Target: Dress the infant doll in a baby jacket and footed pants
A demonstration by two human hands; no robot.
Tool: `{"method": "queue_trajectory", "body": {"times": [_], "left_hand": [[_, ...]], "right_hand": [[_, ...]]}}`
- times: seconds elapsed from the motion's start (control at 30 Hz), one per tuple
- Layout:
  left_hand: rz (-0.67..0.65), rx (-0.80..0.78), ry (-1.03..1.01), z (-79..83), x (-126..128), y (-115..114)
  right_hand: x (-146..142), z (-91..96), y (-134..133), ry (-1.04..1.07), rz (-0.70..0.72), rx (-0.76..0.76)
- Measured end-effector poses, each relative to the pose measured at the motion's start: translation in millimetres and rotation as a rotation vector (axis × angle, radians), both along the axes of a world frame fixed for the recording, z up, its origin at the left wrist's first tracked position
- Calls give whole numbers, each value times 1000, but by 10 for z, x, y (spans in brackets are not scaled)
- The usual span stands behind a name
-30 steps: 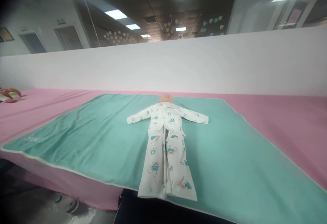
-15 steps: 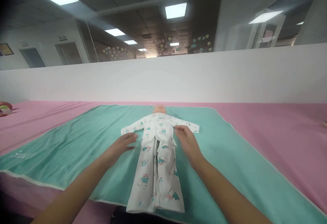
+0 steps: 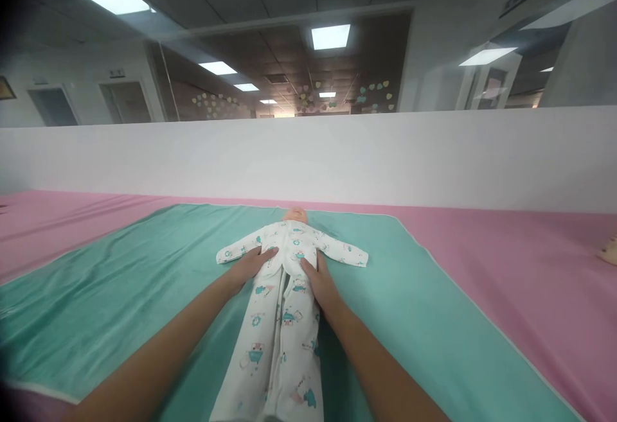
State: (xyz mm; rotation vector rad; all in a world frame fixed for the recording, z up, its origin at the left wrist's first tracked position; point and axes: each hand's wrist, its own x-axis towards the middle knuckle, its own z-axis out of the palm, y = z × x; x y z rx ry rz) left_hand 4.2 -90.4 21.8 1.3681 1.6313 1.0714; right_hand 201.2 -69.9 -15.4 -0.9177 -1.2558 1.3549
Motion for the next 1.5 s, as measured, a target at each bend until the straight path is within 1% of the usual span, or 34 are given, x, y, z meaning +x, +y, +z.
{"method": "queue_trajectory", "body": {"times": [0.07,0.13,0.2,0.27,0.33,0.37,0.4,0.43,0.47,0.5,0.53,0.57,0.6,0.67,0.73,0.77,0.8,0.83,0.9,1.0,1.1,1.17,1.2,1.27,1.33,1.43,1.5], "left_hand": [[-38,23,-77,-7,30,54],[-27,54,-124,-32,57,88],[-47,89,-154,-74,72,117],[-83,127,-129,-126,48,162],[-70,201,2,-182,-54,231],[-24,250,103,-210,-141,272],[49,302,212,-238,-254,313],[149,345,316,-265,-387,352],[278,361,410,-292,-536,385],[405,345,482,-317,-692,411],[521,288,536,-340,-845,429],[589,198,565,-362,-987,439],[609,107,570,-380,-1110,444],[578,-26,573,-412,-1284,446],[519,-59,589,-440,-1365,453],[494,-49,602,-454,-1382,461],[470,-37,606,-468,-1390,471],[448,-22,600,-482,-1395,482],[419,29,550,-503,-1402,501],[429,140,398,-506,-1398,510],[497,274,121,-484,-1358,501],[542,353,-103,-470,-1325,498],[555,382,-199,-466,-1313,500],[571,412,-331,-464,-1300,512],[577,416,-387,-466,-1299,531],[600,409,-366,-476,-1300,559],[613,409,-319,-488,-1299,572]], "right_hand": [[2,8,33,-17,13,0],[7,-6,55,-14,28,-17],[15,-29,67,-10,33,-35],[28,-66,88,10,48,-39],[48,-124,143,64,76,-50],[63,-160,187,101,76,-69],[86,-198,242,144,52,-102],[116,-233,306,192,2,-147],[158,-262,374,245,-60,-198],[213,-281,444,299,-123,-247],[281,-287,512,348,-174,-294],[361,-280,577,383,-198,-333],[452,-261,636,394,-181,-373],[649,-198,743,337,-66,-453],[836,-133,837,190,35,-511],[913,-111,881,83,25,-501],[974,-100,921,-43,-29,-463],[1018,-102,957,-165,-111,-410],[1060,-135,1007,-363,-285,-302],[1072,-197,1031,-524,-457,-191],[1125,-209,1037,-875,-618,-65],[1194,-206,1060,-1080,-672,-59],[1230,-211,1080,-1120,-673,-79],[1297,-239,1127,-1122,-639,-82],[1350,-286,1172,-1039,-583,-23],[1413,-365,1220,-825,-508,77],[1453,-410,1245,-679,-518,116]]}}
